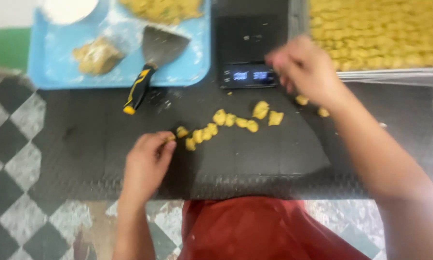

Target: Rolling dough into long cylinders and cutting them into small uniform pieces using a bench scraper.

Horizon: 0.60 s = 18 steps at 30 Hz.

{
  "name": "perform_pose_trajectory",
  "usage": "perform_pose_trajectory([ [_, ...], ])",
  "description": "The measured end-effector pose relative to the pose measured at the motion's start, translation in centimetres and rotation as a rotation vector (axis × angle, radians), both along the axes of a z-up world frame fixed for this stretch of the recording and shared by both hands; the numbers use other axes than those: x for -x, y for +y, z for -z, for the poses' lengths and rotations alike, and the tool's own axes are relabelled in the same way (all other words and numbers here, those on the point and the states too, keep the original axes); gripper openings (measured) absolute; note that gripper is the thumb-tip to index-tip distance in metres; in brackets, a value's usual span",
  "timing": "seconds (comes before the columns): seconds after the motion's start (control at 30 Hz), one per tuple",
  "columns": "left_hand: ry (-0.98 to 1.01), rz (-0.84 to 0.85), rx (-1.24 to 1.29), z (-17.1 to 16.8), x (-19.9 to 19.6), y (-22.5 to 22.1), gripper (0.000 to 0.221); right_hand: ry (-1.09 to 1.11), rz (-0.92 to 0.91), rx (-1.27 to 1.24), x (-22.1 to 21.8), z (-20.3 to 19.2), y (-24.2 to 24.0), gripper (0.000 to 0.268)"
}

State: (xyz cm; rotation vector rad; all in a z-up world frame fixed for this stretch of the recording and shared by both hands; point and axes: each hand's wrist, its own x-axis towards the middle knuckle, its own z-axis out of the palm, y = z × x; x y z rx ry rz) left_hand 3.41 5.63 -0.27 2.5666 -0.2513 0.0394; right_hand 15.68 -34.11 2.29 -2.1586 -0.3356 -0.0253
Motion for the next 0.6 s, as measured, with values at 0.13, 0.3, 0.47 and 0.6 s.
perform_pose_trajectory([
  [0.13,-0.126,0.118,0.262,-2.8,-5.2,-3.2,0.022,0.158,0.016,-0.134,8.4,0.0,-2.4,0.009],
  [0.3,-0.508,0.421,0.311,-0.2,-15.5,-10.6,0.022,0.457,0.067,-0.236,17.2,2.1,-1.5,0.018],
  [0.47,-0.255,0.511,0.190,2.6,-22.6,-16.5,0.041,0.123,-0.088,-0.461,21.7,9.0,-0.9,0.052],
  [0.6,-0.346,0.506,0.001,3.1,-23.6,-15.7,0.050,0.187,0.097,-0.523,21.3,8.0,0.5,0.070],
])
